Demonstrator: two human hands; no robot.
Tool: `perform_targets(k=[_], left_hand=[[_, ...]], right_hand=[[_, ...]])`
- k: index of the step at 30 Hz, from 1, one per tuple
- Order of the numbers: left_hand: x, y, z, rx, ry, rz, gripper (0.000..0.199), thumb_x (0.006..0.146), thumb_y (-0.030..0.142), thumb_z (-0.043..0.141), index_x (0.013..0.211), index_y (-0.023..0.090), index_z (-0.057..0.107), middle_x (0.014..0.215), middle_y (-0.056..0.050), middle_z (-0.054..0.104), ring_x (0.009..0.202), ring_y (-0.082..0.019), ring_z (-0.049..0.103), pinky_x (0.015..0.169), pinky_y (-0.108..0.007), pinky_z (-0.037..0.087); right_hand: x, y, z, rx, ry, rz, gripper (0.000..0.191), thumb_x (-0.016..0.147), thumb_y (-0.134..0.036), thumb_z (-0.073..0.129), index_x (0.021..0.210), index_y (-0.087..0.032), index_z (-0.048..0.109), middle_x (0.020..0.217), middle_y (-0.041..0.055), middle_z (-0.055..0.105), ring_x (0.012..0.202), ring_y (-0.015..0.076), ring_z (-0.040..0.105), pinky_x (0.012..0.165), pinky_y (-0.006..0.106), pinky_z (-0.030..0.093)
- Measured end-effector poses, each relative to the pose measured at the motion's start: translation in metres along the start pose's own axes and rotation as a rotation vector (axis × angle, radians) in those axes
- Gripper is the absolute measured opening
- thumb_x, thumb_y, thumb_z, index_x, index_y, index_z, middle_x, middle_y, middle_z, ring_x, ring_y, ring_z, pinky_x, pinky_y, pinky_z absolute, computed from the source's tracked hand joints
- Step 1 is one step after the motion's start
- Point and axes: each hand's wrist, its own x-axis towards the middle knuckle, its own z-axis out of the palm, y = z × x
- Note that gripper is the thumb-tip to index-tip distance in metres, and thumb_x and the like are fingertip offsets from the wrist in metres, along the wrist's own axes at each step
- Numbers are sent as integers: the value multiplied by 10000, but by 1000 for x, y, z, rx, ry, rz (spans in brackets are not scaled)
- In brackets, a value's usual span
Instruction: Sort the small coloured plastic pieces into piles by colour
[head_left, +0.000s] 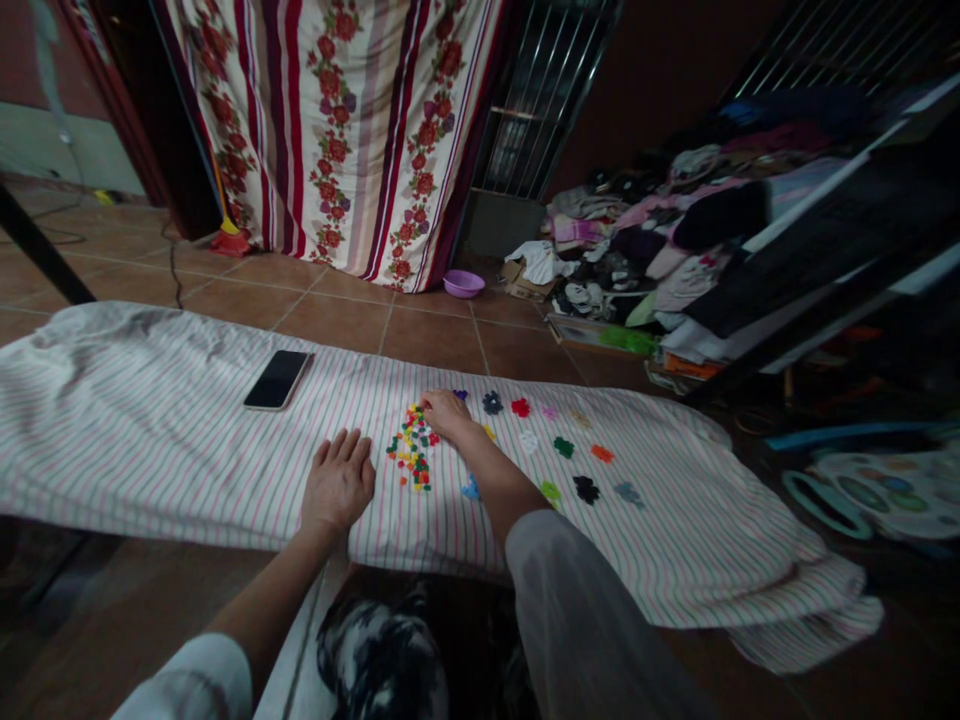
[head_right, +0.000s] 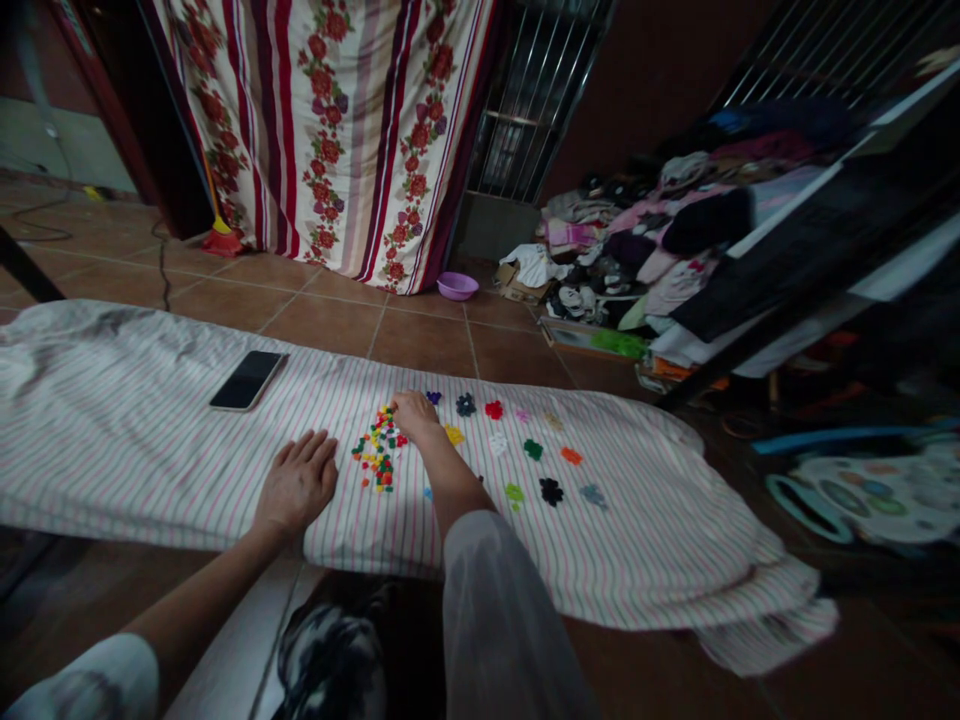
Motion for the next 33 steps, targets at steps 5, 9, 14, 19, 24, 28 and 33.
perform_targets(k=[5, 9, 14, 19, 24, 28, 33], left_hand=[[0, 0, 1, 8, 4, 4, 390, 899, 264, 385, 1202, 182, 618, 1344, -107, 592, 1295, -283, 492, 1076, -477, 353], [0, 0, 1, 7, 3, 0, 387, 896, 264, 390, 1197, 190, 622, 1342, -103, 594, 1294, -281, 494, 1075, -473, 356], [-1, 1, 0, -25, 10, -1, 391, 895, 258, 391, 1195, 173, 627, 1338, -125, 592, 1294, -292, 492, 1086, -488, 343], [-1, 1, 0, -49, 20, -8, 391, 888, 248, 385, 1180, 179, 636, 1319, -129, 605, 1286, -301, 498, 1073, -501, 352], [-1, 0, -2, -30, 0, -4, 405, 892, 260, 363, 1187, 165, 624, 1327, -127, 600, 1300, -291, 484, 1078, -476, 340], [-2, -1, -2, -27, -4, 5, 412, 895, 272, 353, 1188, 164, 622, 1334, -131, 594, 1295, -293, 487, 1073, -478, 341], [-2, -2, -1, 9, 6, 24, 405, 889, 283, 357, 1181, 189, 622, 1324, -113, 606, 1280, -277, 503, 1067, -460, 351]], right_hand=[[1, 2, 2, -4, 10, 3, 237, 851, -157, 534, 998, -204, 714, 1086, 77, 693, 1025, 171, 610, 854, 230, 413], [-1, 5, 3, 72, 47, -6, 228, 848, -151, 522, 960, -206, 713, 1052, 59, 708, 994, 159, 619, 832, 219, 415], [-19, 15, -9, 217, 178, 63, 228, 812, -149, 520, 949, -194, 696, 955, 37, 721, 881, 155, 635, 768, 222, 430], [-66, 38, -21, 291, 372, 160, 202, 808, -187, 508, 922, -198, 674, 927, 31, 708, 846, 158, 630, 778, 247, 438], [-126, 62, -24, 289, 418, 255, 176, 805, -219, 508, 885, -195, 662, 924, 46, 690, 850, 168, 614, 801, 268, 442], [-162, 79, -27, 230, 394, 304, 184, 797, -212, 499, 863, -203, 670, 915, 49, 685, 869, 176, 603, 813, 273, 432], [-184, 98, -28, 163, 308, 341, 184, 790, -188, 506, 833, -211, 683, 863, 31, 689, 832, 161, 607, 774, 246, 408]])
